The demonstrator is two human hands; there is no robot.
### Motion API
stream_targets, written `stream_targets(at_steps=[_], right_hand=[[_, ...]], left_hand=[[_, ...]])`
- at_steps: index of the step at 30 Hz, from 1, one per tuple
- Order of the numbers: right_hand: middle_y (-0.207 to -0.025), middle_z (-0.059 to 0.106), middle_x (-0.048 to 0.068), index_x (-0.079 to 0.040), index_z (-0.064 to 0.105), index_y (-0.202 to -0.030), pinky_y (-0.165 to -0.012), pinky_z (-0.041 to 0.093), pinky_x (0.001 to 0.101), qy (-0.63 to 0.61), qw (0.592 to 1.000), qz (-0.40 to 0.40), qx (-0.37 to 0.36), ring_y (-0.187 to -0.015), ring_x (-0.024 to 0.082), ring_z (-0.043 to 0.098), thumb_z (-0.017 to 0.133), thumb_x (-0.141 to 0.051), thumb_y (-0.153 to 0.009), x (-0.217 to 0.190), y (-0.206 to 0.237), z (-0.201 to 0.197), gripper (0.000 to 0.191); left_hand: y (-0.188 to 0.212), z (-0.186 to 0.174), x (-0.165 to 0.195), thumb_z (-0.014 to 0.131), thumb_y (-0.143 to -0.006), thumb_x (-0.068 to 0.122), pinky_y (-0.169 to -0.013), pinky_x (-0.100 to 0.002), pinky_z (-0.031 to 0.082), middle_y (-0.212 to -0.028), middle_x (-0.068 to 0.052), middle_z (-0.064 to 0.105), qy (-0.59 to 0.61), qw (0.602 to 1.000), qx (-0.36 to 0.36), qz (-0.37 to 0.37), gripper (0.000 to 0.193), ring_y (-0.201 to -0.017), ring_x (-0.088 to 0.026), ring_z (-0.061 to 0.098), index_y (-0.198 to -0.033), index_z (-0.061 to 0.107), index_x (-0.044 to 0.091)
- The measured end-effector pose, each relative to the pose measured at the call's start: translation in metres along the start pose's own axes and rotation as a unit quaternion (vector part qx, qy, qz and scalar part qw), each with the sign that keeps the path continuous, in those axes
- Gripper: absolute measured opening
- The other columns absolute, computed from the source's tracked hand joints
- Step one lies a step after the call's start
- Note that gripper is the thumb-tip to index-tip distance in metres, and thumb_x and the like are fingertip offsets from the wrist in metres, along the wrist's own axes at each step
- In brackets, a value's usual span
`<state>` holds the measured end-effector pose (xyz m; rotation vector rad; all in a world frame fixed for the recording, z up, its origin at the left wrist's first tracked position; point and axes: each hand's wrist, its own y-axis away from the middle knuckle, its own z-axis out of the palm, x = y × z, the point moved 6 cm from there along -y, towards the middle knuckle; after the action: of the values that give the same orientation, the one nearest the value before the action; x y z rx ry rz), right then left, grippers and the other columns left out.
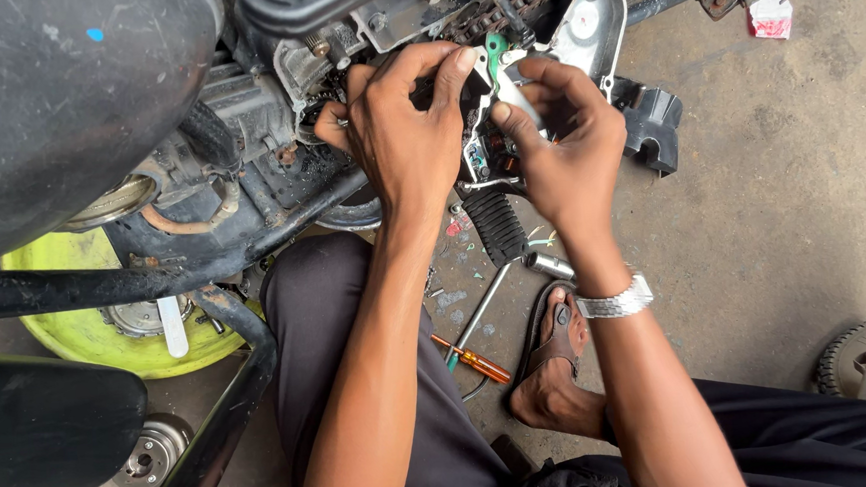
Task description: The person removes a stator cover from a motorcycle engine, detaches the stator assembly, and manipulates the wiring and components while seated on the floor. Tools and parts are visible on the ground nearby.
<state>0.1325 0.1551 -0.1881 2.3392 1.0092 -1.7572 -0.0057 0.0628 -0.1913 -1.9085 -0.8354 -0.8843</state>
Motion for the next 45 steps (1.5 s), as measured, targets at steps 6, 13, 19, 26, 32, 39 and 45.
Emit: stream_targets(at_steps=[6,13,19,26,32,39,45], right_hand=[[-0.101,0.073,0.008,0.001,0.072,-0.123,-0.074,0.055,0.0231,-0.18,0.955,0.216,-0.096,-0.081,0.011,0.065,0.075,-0.004,-0.093,0.016,-0.006,-0.015,0.03],[-0.097,0.069,0.006,0.001,0.071,-0.12,-0.086,0.053,0.0285,-0.333,0.907,0.249,0.061,-0.089,0.014,0.062,0.067,-0.004,-0.096,0.015,0.006,-0.071,0.025],[-0.095,0.065,0.004,-0.007,0.066,-0.094,-0.094,0.051,0.03,-0.374,0.872,0.292,0.123,-0.095,0.014,0.06,0.064,-0.005,-0.091,0.042,0.019,-0.085,0.004],[-0.08,0.051,-0.003,-0.013,0.056,-0.093,-0.068,0.041,0.0289,-0.388,0.882,0.255,0.081,-0.07,0.013,0.045,0.071,-0.016,-0.095,0.072,0.014,-0.088,0.015],[-0.077,0.069,0.003,0.002,0.074,-0.104,-0.062,0.051,0.0307,0.166,0.969,0.179,0.033,-0.067,0.014,0.064,0.082,-0.043,-0.085,0.07,0.01,-0.089,0.049],[-0.064,0.067,0.015,-0.002,0.08,-0.089,-0.062,0.047,0.0367,0.228,0.941,0.201,-0.149,-0.059,0.02,0.059,0.076,-0.031,-0.083,0.063,-0.009,-0.086,0.03],[-0.063,0.061,0.014,-0.004,0.084,-0.085,-0.061,0.042,0.0426,0.289,0.896,0.24,-0.239,-0.059,0.022,0.05,0.077,-0.03,-0.083,0.051,-0.025,-0.097,0.027]], left_hand=[[0.002,-0.002,0.004,0.073,-0.096,0.04,-0.097,-0.042,0.024,-0.09,0.011,0.077,0.018,1.0,-0.014,0.01,0.016,-0.092,-0.012,0.059,-0.098,0.079,0.024],[0.013,-0.007,0.026,0.082,-0.09,0.036,-0.098,-0.045,0.024,-0.104,0.008,0.068,-0.012,0.987,-0.049,0.153,0.025,-0.103,-0.017,0.056,-0.107,0.074,0.02],[0.015,-0.01,0.037,0.085,-0.087,0.03,-0.099,-0.043,0.028,-0.111,0.005,0.065,-0.072,0.979,-0.033,0.186,0.029,-0.106,-0.018,0.056,-0.109,0.071,0.017],[0.011,-0.006,0.047,0.08,-0.094,0.023,-0.091,-0.039,0.038,-0.102,0.004,0.071,-0.082,0.976,-0.006,0.2,0.01,-0.095,-0.019,0.061,-0.102,0.077,0.016],[0.009,-0.004,0.046,0.078,-0.097,0.022,-0.085,-0.039,0.039,-0.102,0.003,0.073,-0.086,0.971,-0.022,0.221,0.01,-0.094,-0.02,0.061,-0.104,0.078,0.015],[0.009,-0.012,0.052,0.077,-0.096,0.02,-0.084,-0.039,0.041,-0.108,0.003,0.074,-0.081,0.967,-0.044,0.237,0.012,-0.097,-0.021,0.061,-0.106,0.079,0.014],[0.006,-0.028,0.058,0.076,-0.095,0.016,-0.091,-0.039,0.048,-0.112,0.0,0.076,-0.037,0.972,-0.089,0.216,0.011,-0.105,-0.024,0.066,-0.104,0.078,0.01]])
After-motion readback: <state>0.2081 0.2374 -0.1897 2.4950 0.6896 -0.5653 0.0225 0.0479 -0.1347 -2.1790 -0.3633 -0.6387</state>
